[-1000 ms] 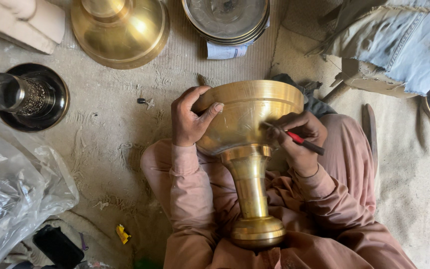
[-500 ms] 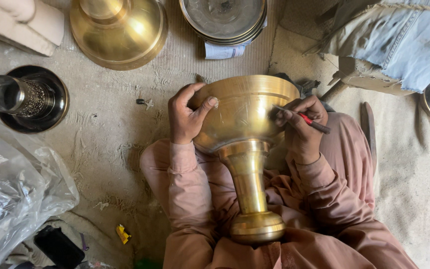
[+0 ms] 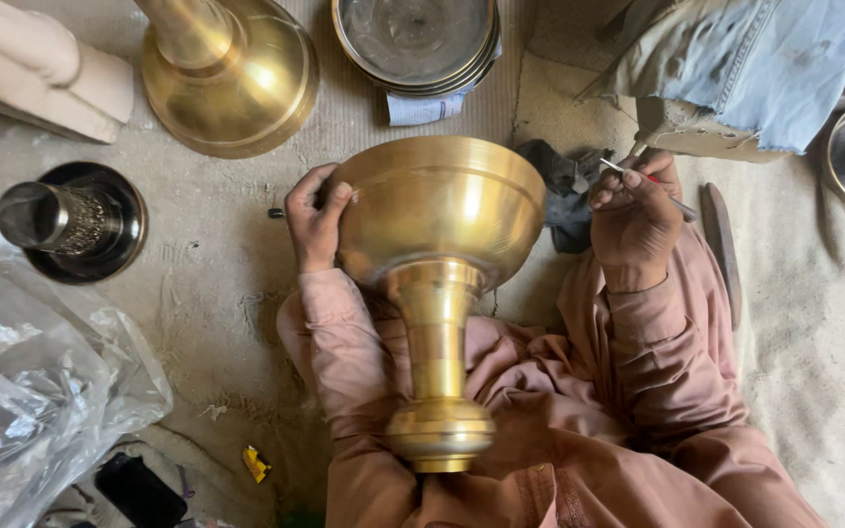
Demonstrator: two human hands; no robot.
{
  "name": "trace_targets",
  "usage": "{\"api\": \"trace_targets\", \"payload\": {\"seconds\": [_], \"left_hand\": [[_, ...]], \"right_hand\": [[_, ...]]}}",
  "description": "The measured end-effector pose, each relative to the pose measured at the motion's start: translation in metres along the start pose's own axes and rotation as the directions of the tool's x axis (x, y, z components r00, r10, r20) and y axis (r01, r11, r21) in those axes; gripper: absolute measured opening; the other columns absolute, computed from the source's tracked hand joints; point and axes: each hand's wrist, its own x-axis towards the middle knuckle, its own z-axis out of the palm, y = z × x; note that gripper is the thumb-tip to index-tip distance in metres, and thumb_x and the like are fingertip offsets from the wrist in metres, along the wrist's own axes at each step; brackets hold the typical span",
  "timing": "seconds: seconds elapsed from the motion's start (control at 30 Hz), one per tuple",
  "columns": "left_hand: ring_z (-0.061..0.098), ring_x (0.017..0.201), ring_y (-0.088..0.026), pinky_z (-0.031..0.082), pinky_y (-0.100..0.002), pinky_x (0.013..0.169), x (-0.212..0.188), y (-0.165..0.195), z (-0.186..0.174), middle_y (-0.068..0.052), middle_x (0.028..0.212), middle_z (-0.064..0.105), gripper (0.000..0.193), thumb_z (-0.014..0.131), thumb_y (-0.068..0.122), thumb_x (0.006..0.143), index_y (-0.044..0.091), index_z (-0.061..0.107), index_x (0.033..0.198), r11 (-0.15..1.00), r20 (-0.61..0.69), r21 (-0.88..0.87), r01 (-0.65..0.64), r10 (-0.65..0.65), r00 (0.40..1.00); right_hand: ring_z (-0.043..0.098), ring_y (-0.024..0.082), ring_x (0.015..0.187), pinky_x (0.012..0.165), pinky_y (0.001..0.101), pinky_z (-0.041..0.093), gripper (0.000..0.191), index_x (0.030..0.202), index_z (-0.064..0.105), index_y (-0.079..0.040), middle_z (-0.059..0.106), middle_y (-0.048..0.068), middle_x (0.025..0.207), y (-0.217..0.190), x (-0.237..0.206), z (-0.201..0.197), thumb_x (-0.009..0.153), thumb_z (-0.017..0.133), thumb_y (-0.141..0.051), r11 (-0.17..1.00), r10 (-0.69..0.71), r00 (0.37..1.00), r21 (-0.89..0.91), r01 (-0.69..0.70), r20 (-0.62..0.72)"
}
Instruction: The person sits on the floor and uses a small red-handled engraving tool to carve a floral pattern into the side of a brass lamp base. They hold the object steady with one hand while carefully guiding the tool with the other.
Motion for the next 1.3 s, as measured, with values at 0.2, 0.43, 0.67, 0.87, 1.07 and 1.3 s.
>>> {"api": "trace_targets", "payload": {"seconds": [0.2, 0.43, 0.67, 0.87, 1.07, 1.3], "left_hand": [[0.061, 0.096, -0.010, 0.051, -0.026, 0.088, 0.004, 0.002, -0.016, -0.001, 0.105, 0.069, 0.051, 0.076, 0.040, 0.098, -0.005, 0.068, 0.121, 0.998, -0.029, -0.036, -0.045, 0.044, 0.999], [0.063, 0.097, -0.011, 0.051, -0.027, 0.089, 0.002, 0.005, -0.012, -0.002, 0.106, 0.070, 0.055, 0.077, 0.043, 0.097, -0.006, 0.069, 0.121, 0.999, -0.088, -0.021, -0.047, 0.045, 0.995], [0.068, 0.082, -0.013, 0.057, -0.030, 0.078, -0.014, 0.010, 0.011, -0.005, 0.091, 0.073, 0.051, 0.081, 0.040, 0.092, -0.004, 0.072, 0.116, 0.998, -0.073, 0.055, -0.016, 0.020, 0.997], [0.071, 0.094, -0.017, 0.056, -0.032, 0.087, -0.022, 0.025, 0.048, -0.011, 0.102, 0.076, 0.045, 0.084, 0.034, 0.094, -0.004, 0.072, 0.115, 0.930, 0.001, 0.308, -0.200, 0.210, 0.978], [0.073, 0.090, -0.018, 0.057, -0.032, 0.084, -0.015, 0.040, 0.069, -0.013, 0.098, 0.077, 0.046, 0.087, 0.034, 0.090, -0.004, 0.072, 0.113, 0.933, -0.008, 0.325, -0.156, 0.168, 0.986], [0.074, 0.087, -0.016, 0.058, -0.031, 0.080, -0.018, 0.044, 0.073, -0.012, 0.097, 0.077, 0.046, 0.086, 0.036, 0.089, -0.001, 0.073, 0.113, 0.940, 0.006, 0.321, -0.112, 0.116, 0.993]], "right_hand": [[0.065, 0.021, 0.076, 0.068, 0.0313, 0.055, 0.013, 0.098, 0.053, -0.005, 0.063, 0.011, 0.091, 0.006, -0.001, -0.005, 0.100, 0.062, 0.004, 1.000, 0.008, 0.999, -0.014, -0.007, 0.032], [0.069, 0.024, 0.074, 0.069, 0.0329, 0.058, 0.011, 0.100, 0.055, -0.002, 0.068, 0.016, 0.090, 0.013, -0.003, -0.014, 0.101, 0.062, 0.007, 1.000, 0.009, 0.998, -0.013, -0.008, 0.069], [0.073, 0.024, 0.081, 0.075, 0.0334, 0.062, 0.016, 0.104, 0.056, -0.002, 0.071, 0.015, 0.089, 0.024, -0.001, -0.017, 0.098, 0.063, 0.010, 0.994, 0.048, 0.994, -0.106, -0.038, 0.098], [0.073, 0.023, 0.083, 0.077, 0.0340, 0.062, 0.018, 0.104, 0.055, -0.002, 0.070, 0.015, 0.092, 0.029, -0.017, -0.010, 0.097, 0.068, 0.010, 0.973, 0.046, 0.983, -0.232, -0.005, 0.175], [0.069, 0.018, 0.078, 0.076, 0.0311, 0.060, 0.017, 0.103, 0.056, -0.001, 0.070, 0.015, 0.095, 0.025, -0.016, -0.006, 0.099, 0.069, 0.010, 0.957, -0.018, 0.981, -0.282, 0.074, 0.194], [0.071, 0.020, 0.081, 0.081, 0.0291, 0.059, 0.016, 0.100, 0.056, -0.002, 0.071, 0.016, 0.093, 0.021, -0.011, 0.002, 0.099, 0.067, 0.011, 0.958, -0.008, 0.991, -0.283, 0.047, 0.137]]}}
